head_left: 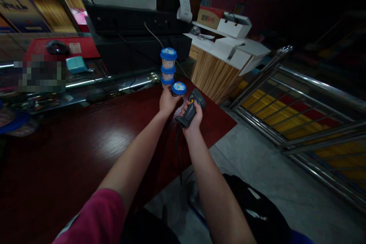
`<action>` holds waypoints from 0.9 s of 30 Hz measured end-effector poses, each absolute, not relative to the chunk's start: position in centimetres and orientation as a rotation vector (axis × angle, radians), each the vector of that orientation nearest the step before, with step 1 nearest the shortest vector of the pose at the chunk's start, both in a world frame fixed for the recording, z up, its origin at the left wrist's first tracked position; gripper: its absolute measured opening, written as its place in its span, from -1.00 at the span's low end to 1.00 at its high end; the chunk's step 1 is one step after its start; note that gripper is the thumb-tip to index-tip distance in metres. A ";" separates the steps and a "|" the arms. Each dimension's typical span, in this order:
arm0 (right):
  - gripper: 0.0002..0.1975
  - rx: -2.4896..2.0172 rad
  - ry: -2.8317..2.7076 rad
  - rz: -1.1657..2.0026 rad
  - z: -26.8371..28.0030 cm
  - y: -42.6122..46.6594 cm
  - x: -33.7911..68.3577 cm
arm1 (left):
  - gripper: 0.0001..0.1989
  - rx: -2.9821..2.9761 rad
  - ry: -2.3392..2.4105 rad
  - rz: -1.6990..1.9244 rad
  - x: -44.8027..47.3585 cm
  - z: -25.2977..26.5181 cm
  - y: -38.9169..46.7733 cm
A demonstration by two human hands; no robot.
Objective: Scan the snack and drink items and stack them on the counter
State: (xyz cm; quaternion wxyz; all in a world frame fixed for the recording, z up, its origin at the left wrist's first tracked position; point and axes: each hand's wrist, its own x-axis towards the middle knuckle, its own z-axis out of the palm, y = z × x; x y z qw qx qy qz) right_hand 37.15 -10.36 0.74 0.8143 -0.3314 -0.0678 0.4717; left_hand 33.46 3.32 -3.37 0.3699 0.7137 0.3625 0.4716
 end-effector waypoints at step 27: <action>-0.70 -0.804 -0.745 1.987 1.5 -7.0 18.5 | -0.72 0.827 0.734 1.326 -4.3 0.0 -2.2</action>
